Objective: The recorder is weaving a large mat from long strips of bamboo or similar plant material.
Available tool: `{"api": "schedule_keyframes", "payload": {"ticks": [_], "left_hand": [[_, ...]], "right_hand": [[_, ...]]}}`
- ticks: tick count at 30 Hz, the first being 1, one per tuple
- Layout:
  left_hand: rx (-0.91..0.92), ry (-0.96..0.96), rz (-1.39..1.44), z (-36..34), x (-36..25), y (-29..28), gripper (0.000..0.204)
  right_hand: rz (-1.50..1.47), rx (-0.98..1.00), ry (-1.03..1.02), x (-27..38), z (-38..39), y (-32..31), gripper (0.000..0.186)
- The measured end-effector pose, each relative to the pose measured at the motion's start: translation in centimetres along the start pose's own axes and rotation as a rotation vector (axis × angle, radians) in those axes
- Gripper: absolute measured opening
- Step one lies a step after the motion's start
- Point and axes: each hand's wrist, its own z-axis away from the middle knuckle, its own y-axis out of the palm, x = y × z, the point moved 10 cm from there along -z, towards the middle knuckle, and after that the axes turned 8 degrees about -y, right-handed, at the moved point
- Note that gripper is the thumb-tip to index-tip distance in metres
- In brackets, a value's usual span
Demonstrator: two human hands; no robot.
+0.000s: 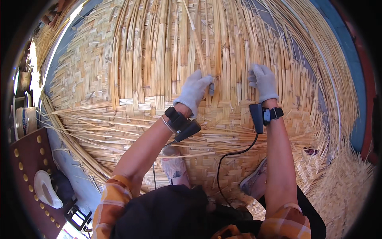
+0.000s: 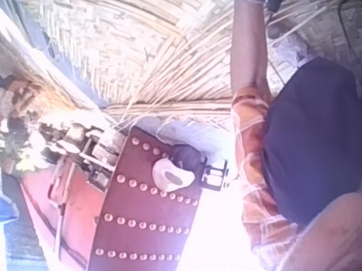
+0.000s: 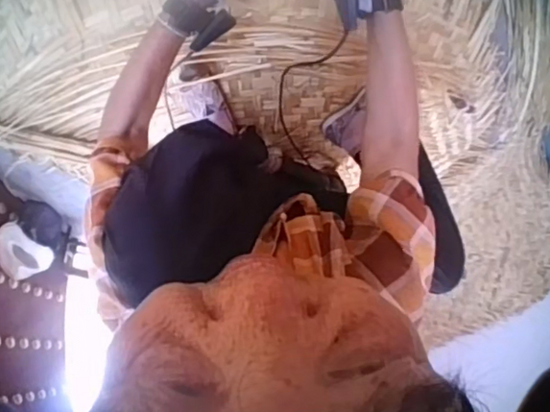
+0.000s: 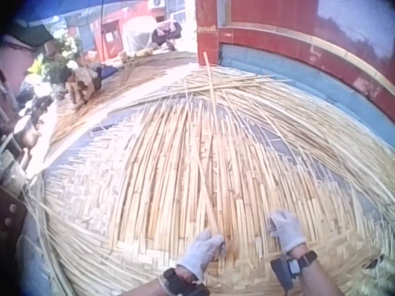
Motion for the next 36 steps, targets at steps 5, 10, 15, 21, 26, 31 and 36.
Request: {"api": "schedule_keyframes", "payload": {"ticks": [5,10,15,21,26,31,36], "left_hand": [[-0.05,0.183,-0.17,-0.5,-1.0,-0.1,0.019],[-0.086,0.172,-0.194,-0.1,-1.0,-0.2,0.018],[-0.047,-0.056,-0.034,0.1,0.0,0.0,0.022],[-0.085,0.212,-0.583,-0.3,-1.7,0.4,0.015],[-0.115,0.301,-0.679,-0.5,-1.8,0.6,0.015],[-0.109,0.254,-0.518,-0.7,-1.8,0.3,0.016],[-0.102,0.035,-0.329,-1.3,0.0,-0.4,0.022]], "right_hand": [[-0.097,0.136,0.116,-1.0,0.2,2.2,0.045],[0.04,0.321,0.153,-1.0,0.4,3.8,0.047],[-0.119,0.365,0.131,-0.2,0.7,4.4,0.05],[-0.188,0.368,0.114,0.1,0.9,5.1,0.045],[-0.158,0.371,0.089,0.1,0.8,5.6,0.04],[0.18,0.37,0.142,-0.4,-0.1,5.3,0.042],[-0.102,0.421,0.139,0.1,0.5,6.4,0.04]]}}
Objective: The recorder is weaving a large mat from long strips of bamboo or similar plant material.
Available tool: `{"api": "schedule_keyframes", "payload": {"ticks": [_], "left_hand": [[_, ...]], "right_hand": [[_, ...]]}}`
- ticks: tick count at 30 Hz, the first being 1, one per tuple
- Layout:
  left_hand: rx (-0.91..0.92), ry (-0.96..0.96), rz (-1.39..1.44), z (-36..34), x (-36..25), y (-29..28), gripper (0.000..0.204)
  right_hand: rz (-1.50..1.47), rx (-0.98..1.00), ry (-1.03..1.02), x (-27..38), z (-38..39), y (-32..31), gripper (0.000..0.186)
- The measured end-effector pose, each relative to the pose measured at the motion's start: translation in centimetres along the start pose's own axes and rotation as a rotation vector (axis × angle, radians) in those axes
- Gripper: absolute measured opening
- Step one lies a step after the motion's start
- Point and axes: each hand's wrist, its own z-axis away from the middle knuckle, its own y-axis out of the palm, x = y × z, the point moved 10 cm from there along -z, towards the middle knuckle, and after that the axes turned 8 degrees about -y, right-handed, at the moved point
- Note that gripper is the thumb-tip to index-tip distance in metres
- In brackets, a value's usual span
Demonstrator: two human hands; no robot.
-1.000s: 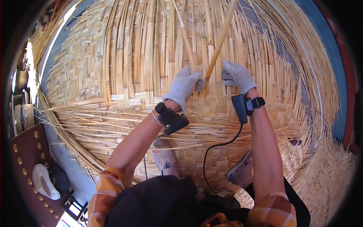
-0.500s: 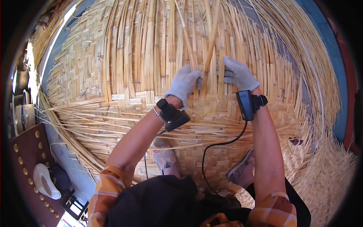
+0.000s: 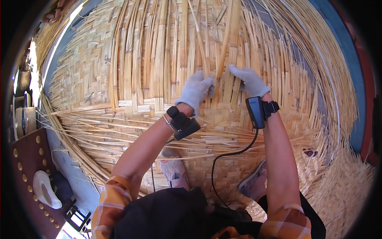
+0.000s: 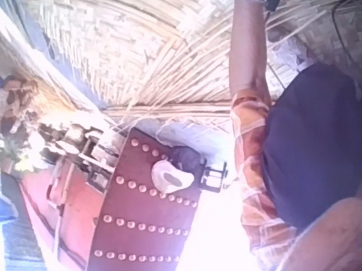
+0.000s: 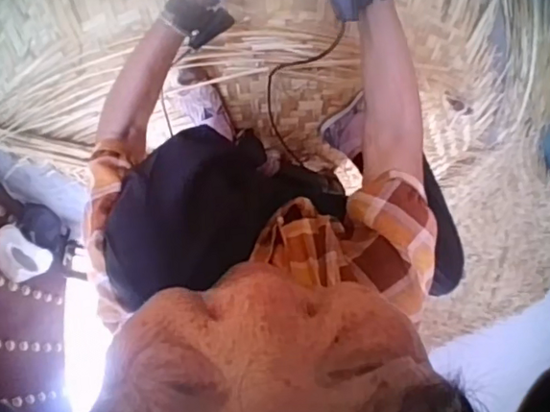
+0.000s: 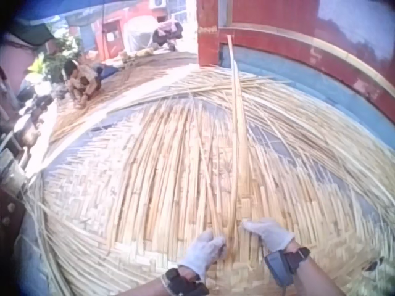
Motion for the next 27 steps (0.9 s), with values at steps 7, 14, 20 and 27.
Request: {"api": "schedule_keyframes", "payload": {"ticks": [7,14,20,27], "left_hand": [[-0.047,0.042,0.259,-0.1,0.4,-0.7,0.021],[-0.089,0.163,0.102,0.0,-0.1,-1.0,0.021],[-0.094,0.13,0.155,0.3,-0.3,-0.8,0.019],[0.035,0.218,-0.25,-0.6,-1.9,1.0,0.02]], "right_hand": [[-0.129,0.009,-0.03,0.0,0.5,0.3,0.039],[-0.137,0.043,-0.045,0.1,0.7,0.7,0.04],[-0.12,0.014,-0.035,-0.3,0.5,0.5,0.037],[-0.484,0.102,-0.129,1.0,0.2,1.5,0.043]]}}
